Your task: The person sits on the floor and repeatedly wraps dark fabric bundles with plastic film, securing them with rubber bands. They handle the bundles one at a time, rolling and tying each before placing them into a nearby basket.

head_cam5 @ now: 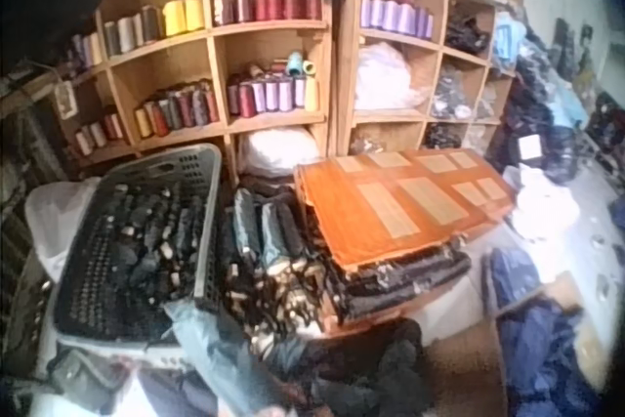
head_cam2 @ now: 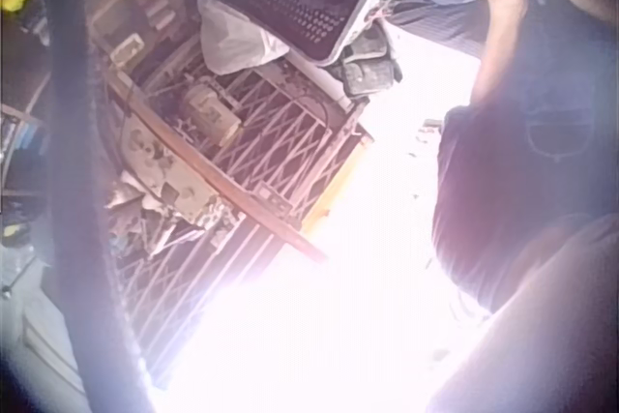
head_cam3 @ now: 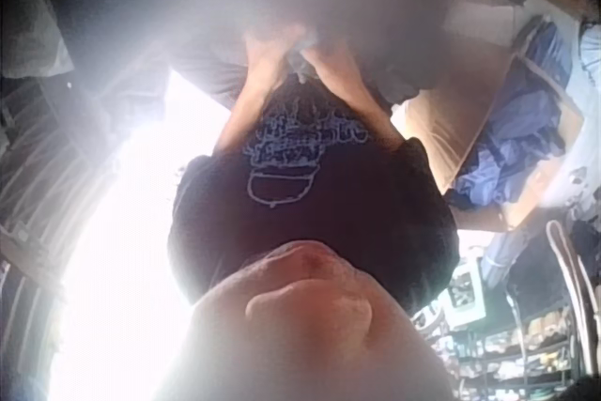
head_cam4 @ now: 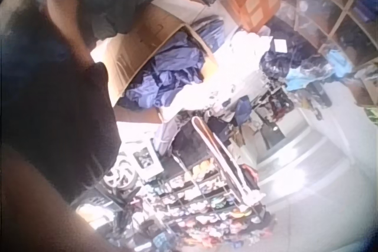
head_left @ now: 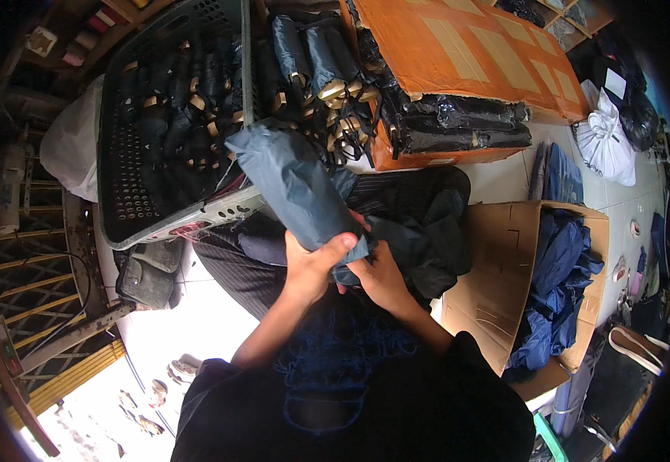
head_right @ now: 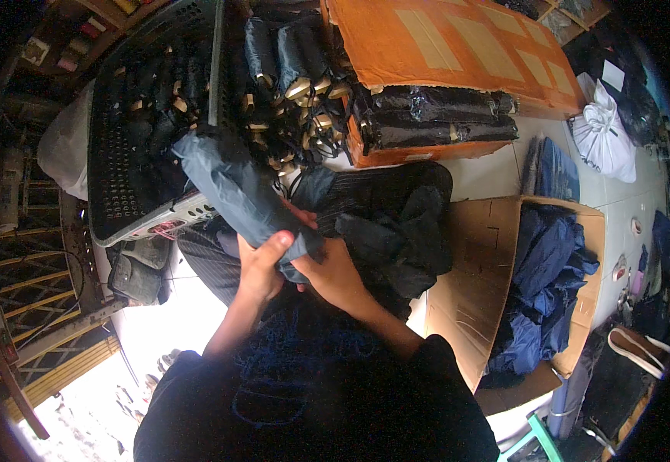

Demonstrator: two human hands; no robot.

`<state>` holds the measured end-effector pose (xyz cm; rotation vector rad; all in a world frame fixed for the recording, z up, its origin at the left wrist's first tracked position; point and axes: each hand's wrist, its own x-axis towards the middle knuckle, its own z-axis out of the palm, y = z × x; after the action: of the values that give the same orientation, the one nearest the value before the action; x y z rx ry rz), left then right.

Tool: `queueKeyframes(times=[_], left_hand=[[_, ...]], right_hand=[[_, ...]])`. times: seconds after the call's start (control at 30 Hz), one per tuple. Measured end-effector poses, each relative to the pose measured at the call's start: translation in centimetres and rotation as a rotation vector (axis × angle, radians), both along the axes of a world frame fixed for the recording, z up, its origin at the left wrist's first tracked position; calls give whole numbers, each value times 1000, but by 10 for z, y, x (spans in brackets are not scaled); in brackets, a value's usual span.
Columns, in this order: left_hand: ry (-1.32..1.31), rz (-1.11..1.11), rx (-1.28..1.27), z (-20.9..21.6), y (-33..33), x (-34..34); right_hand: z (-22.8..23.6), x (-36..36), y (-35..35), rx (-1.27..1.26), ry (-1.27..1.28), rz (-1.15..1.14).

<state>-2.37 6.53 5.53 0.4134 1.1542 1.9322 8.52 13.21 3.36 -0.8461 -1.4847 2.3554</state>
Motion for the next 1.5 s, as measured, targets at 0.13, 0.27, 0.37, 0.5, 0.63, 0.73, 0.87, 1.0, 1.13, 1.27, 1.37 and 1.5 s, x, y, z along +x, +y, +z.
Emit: queueKeyframes(times=[0.13,0.27,0.37,0.5,0.63,0.73,0.87,1.0,1.13,1.27,1.37,1.5], left_hand=[[1,-16,-58,-3,-5,8],[69,-87,32,-21,-10,6],[58,-51,79,-23,-10,6],[86,-70,62,-21,-10,-13],[548,512,29,-15,2,-10],[1430,427,-84,-11,-22,-19],[1434,380,-82,-3,-17,-20],[1504,432,-1,0,-13,-19],[1542,438,20,0,-9,-9],[1567,365,26,-1,-7,4],[1711,54,325,-7,-8,29],[1475,351,219,-25,-11,7]], right_hand=[[7,1,-3,93,-35,-24],[1,3,-2,357,23,3],[-2,-1,-2,549,103,-7],[21,-3,3,320,-100,120],[17,-5,2,373,-79,-42],[15,-8,6,523,-59,-131],[12,-5,10,508,-25,-125],[19,-6,9,328,-146,-130],[10,-6,9,268,-168,-162],[-4,-9,8,470,-128,-290],[-8,-12,11,526,-175,-201],[-13,-15,11,43,-79,-355]])
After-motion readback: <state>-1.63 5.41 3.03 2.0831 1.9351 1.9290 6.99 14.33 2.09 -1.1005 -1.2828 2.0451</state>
